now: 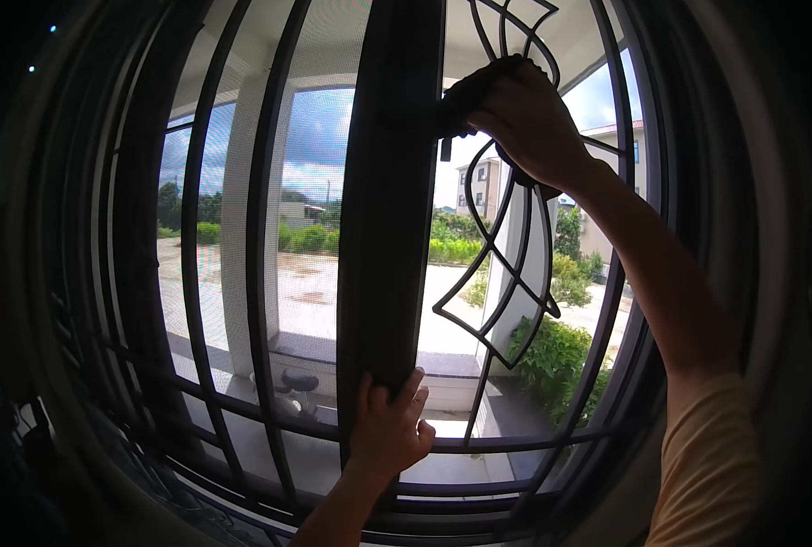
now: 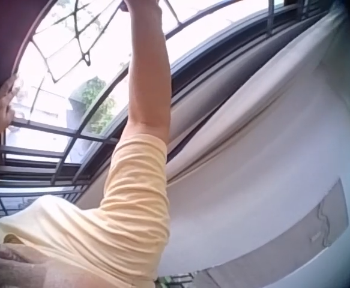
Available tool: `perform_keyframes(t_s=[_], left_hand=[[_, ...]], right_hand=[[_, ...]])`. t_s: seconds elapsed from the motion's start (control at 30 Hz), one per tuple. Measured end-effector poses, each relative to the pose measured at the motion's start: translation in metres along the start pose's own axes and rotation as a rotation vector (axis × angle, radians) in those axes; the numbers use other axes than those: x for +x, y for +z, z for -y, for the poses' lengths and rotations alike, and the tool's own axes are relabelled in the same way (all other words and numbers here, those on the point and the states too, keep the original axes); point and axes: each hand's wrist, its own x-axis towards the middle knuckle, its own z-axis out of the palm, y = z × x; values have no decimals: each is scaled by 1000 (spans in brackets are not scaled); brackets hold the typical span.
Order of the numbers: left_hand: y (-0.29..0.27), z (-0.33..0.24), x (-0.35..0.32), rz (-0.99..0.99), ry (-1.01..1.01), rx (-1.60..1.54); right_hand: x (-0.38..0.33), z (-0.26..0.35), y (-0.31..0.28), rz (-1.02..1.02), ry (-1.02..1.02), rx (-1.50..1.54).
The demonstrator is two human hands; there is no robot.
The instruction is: The person is cleaning the glass pane of a window with a black cloth dipped in a bucket of water.
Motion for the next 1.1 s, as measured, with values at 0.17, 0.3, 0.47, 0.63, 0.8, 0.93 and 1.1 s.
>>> perform_keyframes(t_s=[0.17,0.3,0.47,0.63,0.8,0.93,1.1], left_hand=[[9,7,-1,16,32,60],[17,7,-2,8,58,74],[14,5,0,-18,87,46],[12,5,0,1,83,82],[13,3,-2,26,86,115],[13,2,0,37,96,125],[13,4,3,44,100,175]], right_hand=[[-18,17,2,27,-122,-36],[-26,65,6,250,-58,79],[-42,112,-22,400,-44,161],[-56,129,-42,200,160,338],[-60,99,-41,-28,435,88],[-56,92,-26,241,479,37],[-49,108,-32,486,518,222]])
